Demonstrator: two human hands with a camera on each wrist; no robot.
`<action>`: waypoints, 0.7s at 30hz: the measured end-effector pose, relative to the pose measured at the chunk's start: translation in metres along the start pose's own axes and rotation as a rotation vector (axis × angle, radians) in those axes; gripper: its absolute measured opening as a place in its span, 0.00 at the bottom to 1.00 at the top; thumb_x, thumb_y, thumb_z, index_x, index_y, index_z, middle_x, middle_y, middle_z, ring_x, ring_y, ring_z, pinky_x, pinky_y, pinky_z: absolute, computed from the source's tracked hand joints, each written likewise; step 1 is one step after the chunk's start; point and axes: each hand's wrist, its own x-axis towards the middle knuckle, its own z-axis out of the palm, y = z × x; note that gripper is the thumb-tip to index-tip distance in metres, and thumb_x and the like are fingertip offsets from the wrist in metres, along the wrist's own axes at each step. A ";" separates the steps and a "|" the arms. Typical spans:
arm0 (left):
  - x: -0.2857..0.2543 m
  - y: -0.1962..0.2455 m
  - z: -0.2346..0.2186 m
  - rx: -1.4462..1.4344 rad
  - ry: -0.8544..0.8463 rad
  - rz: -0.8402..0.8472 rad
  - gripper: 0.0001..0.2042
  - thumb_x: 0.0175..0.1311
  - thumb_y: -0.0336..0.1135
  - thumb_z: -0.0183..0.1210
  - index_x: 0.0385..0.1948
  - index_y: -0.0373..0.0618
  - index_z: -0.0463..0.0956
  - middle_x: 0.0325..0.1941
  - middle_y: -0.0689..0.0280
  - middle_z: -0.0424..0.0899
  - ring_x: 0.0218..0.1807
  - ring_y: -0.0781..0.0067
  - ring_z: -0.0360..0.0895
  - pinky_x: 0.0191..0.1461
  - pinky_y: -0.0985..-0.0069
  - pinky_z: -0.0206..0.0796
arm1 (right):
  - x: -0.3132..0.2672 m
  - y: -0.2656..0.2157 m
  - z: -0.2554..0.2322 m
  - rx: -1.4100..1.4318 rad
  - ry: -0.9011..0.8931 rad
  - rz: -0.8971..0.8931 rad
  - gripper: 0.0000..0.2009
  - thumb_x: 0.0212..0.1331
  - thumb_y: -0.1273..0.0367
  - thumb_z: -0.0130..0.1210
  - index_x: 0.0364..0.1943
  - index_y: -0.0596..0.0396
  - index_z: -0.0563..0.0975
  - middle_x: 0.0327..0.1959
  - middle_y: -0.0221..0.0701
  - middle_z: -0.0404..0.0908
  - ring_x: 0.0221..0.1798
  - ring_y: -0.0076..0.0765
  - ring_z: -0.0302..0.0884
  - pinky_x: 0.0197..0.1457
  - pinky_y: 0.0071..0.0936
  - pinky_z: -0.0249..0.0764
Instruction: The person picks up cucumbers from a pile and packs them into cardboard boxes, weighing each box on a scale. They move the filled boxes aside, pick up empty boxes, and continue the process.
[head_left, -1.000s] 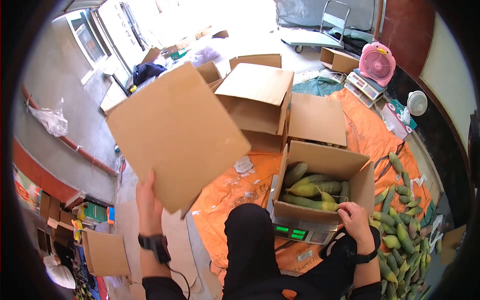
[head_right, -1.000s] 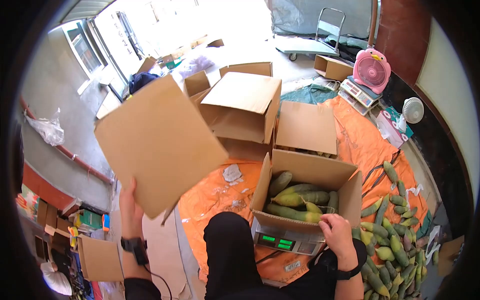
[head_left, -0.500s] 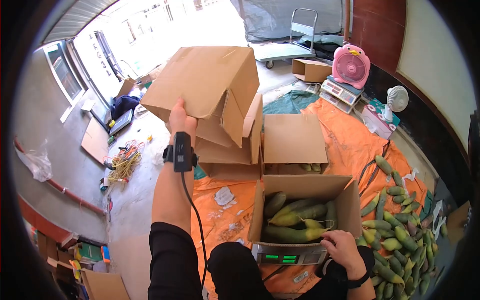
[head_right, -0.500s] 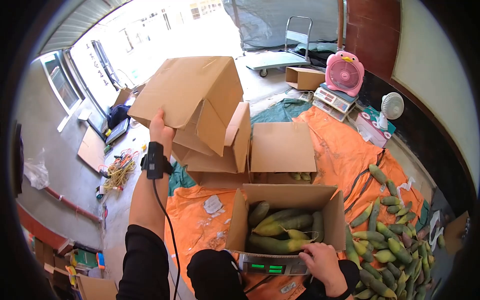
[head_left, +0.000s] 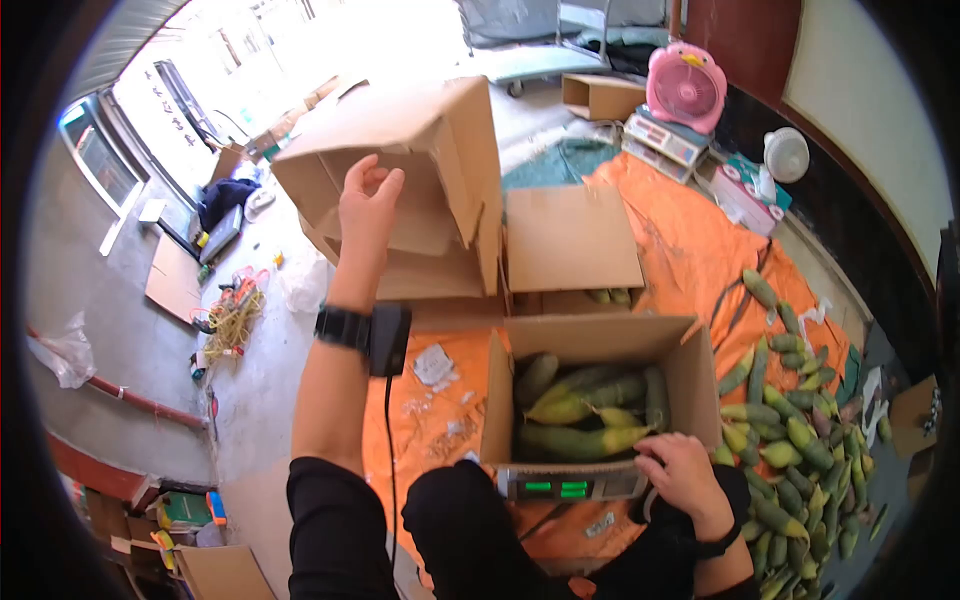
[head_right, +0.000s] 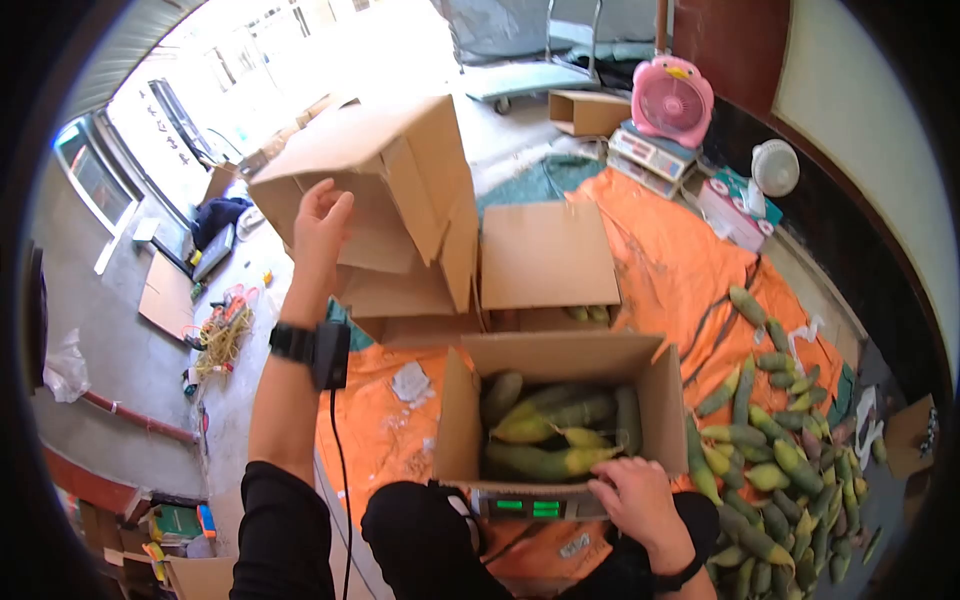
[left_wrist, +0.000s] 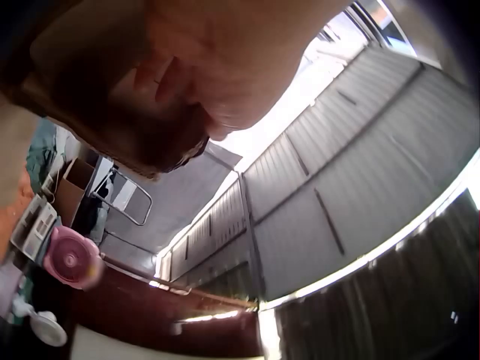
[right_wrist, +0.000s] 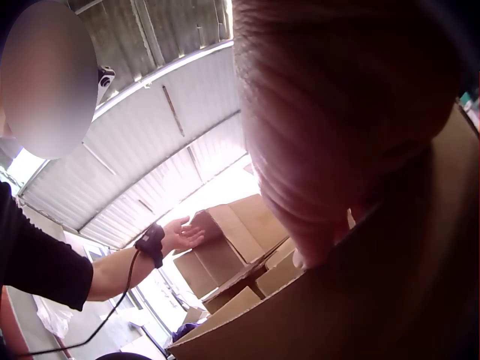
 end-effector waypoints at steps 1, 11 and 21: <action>-0.026 0.014 -0.003 0.232 -0.032 0.353 0.17 0.55 0.35 0.63 0.47 0.45 0.74 0.44 0.64 0.76 0.46 0.63 0.76 0.47 0.64 0.69 | 0.000 -0.004 -0.002 -0.004 -0.008 0.014 0.09 0.54 0.63 0.57 0.35 0.52 0.80 0.29 0.33 0.80 0.38 0.42 0.75 0.42 0.37 0.65; -0.252 0.197 -0.053 0.422 -0.644 1.062 0.15 0.42 0.36 0.71 0.20 0.40 0.71 0.21 0.64 0.71 0.28 0.64 0.75 0.44 0.59 0.72 | 0.001 -0.003 0.003 0.072 0.011 0.022 0.09 0.56 0.65 0.55 0.36 0.54 0.79 0.30 0.34 0.81 0.37 0.44 0.76 0.41 0.38 0.67; -0.281 0.218 -0.081 0.359 -0.831 0.998 0.14 0.43 0.35 0.69 0.20 0.40 0.72 0.21 0.64 0.71 0.28 0.63 0.75 0.42 0.60 0.70 | 0.001 -0.003 0.007 0.164 -0.007 0.097 0.11 0.56 0.64 0.55 0.36 0.58 0.79 0.32 0.38 0.82 0.37 0.44 0.79 0.41 0.35 0.72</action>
